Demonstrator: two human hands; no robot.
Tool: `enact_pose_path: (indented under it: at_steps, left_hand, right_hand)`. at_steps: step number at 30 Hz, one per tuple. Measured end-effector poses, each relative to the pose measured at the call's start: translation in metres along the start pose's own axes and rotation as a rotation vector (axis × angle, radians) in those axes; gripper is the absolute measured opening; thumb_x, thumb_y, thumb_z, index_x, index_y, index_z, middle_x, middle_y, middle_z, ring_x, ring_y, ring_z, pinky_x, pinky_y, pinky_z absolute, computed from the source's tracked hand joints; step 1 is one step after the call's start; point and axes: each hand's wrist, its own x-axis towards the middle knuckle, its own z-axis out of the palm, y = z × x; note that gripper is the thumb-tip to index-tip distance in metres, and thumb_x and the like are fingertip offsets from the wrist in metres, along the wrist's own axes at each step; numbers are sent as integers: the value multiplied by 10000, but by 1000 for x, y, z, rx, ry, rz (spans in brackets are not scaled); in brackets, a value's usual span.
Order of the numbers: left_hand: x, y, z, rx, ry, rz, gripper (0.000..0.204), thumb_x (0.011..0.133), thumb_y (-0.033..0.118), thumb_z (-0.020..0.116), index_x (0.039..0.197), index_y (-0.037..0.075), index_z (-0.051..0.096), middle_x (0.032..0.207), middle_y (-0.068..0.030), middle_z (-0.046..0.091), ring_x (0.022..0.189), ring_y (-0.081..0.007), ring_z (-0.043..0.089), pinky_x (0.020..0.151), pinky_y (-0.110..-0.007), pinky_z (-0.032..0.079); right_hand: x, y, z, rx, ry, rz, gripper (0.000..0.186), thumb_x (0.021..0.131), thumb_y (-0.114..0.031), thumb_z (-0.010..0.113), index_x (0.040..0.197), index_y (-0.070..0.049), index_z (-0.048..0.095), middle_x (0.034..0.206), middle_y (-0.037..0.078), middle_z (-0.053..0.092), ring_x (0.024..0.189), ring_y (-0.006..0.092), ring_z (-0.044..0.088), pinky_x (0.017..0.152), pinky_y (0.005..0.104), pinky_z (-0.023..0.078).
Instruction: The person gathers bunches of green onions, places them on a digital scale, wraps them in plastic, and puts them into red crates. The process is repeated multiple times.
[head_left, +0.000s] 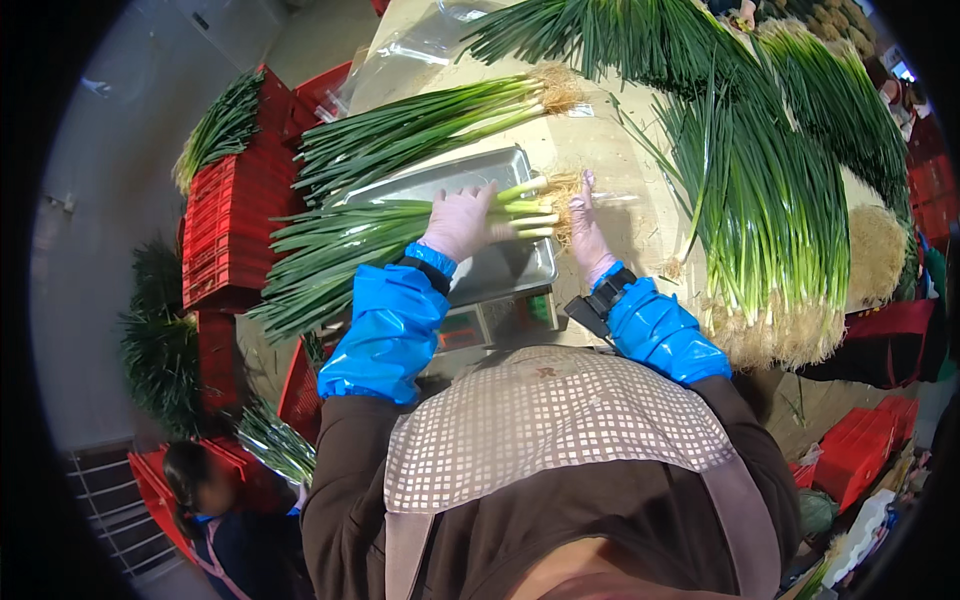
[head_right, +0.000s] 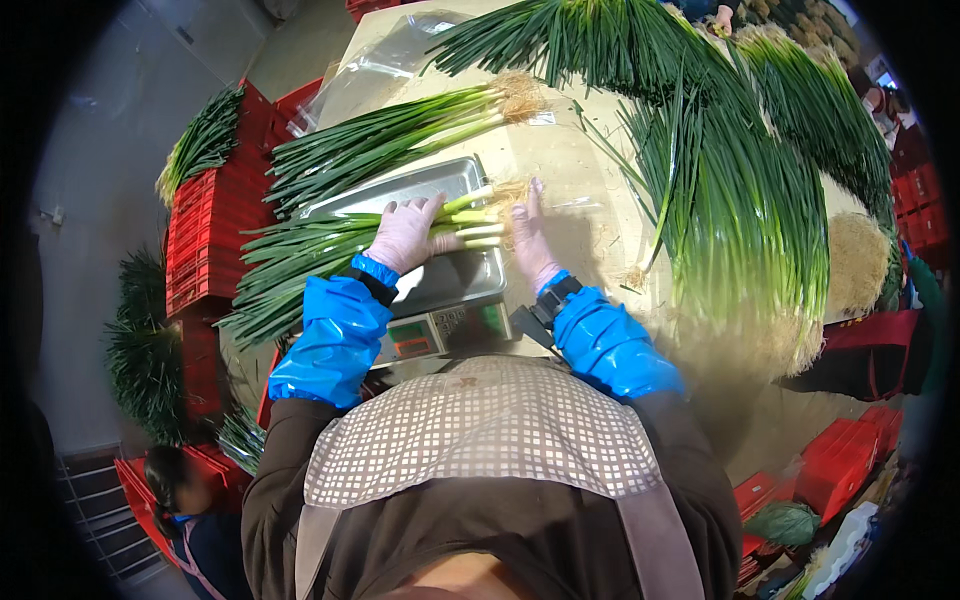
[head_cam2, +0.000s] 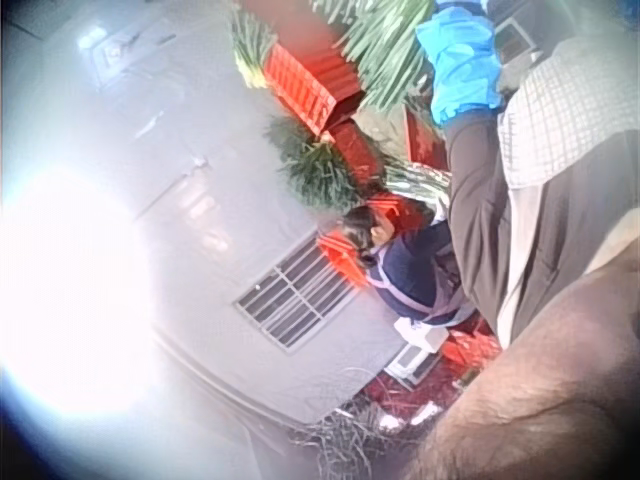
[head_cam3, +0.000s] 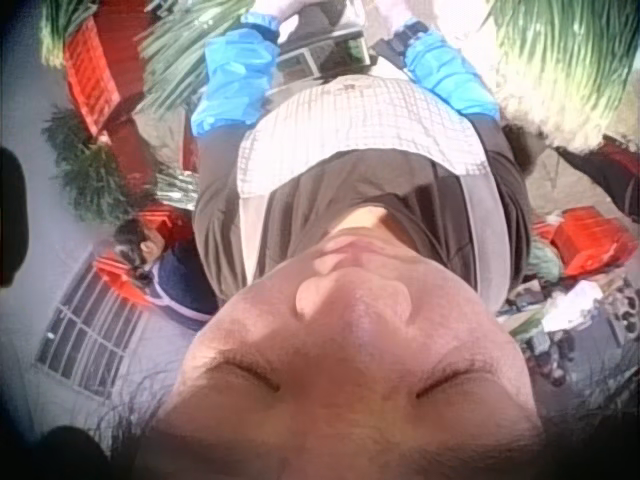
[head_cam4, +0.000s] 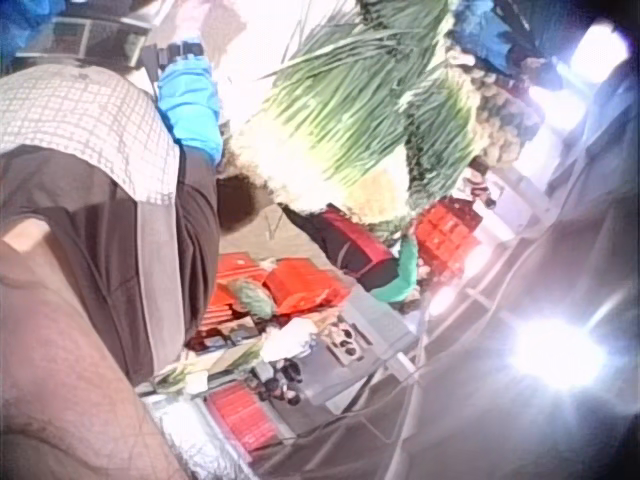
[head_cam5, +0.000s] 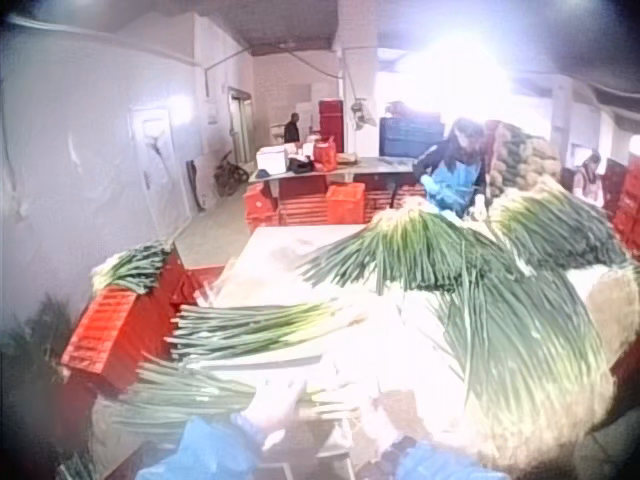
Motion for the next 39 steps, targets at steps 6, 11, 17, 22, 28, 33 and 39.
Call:
enact_pose_path:
  at_steps: [6,11,17,22,28,33,39]
  left_hand:
    - [3,-14,3,107,-158,42,1023,622,383,835,1460,156,294,1106,-158,606,1011,-345,612,867,-498,474]
    - [29,-25,14,-30,-172,38,774,644,224,760,1338,126,433,943,-178,661,866,-353,652,734,-439,528]
    - [22,9,0,-224,-215,102,580,635,287,765,1128,82,539,855,-217,655,834,-398,640,728,-460,515]
    - [10,60,-29,-469,-184,178,716,682,395,770,1207,23,453,891,-256,639,861,-429,627,742,-463,509]
    - [-14,98,-69,-634,-114,508,926,670,328,847,1360,16,315,1146,-282,571,1069,-406,585,878,-431,483]
    - [-42,110,-61,-579,-326,547,849,664,307,820,1346,36,393,1101,-234,594,990,-413,596,833,-458,484]
    - [-25,185,36,-415,-401,671,576,757,255,728,1260,68,519,1069,-210,600,961,-382,596,852,-434,483]
  right_hand:
    - [-24,-14,-54,333,51,293,590,1001,-371,447,1461,-41,280,1334,167,502,1215,247,500,1017,367,405]
    - [-58,-39,-16,970,-752,712,601,958,-416,531,1381,-18,376,1327,185,514,1200,270,534,969,403,464]
    - [-27,-44,47,1310,-293,667,710,902,-398,637,1440,-61,319,1259,97,528,1185,235,489,1051,404,383]
    - [-27,-58,12,1282,13,360,447,839,-139,647,1257,-15,548,1361,125,519,1273,237,460,1106,389,325]
    - [-39,-97,-113,1276,49,77,273,797,-142,647,1051,-90,560,1057,80,618,1102,266,582,949,447,489]
    - [-91,-175,-326,992,377,-211,431,776,-28,608,1170,25,442,824,23,504,776,154,526,755,315,450]
    - [-147,-297,-450,377,443,-8,535,860,-184,590,1303,32,385,950,63,487,813,153,460,828,321,396]
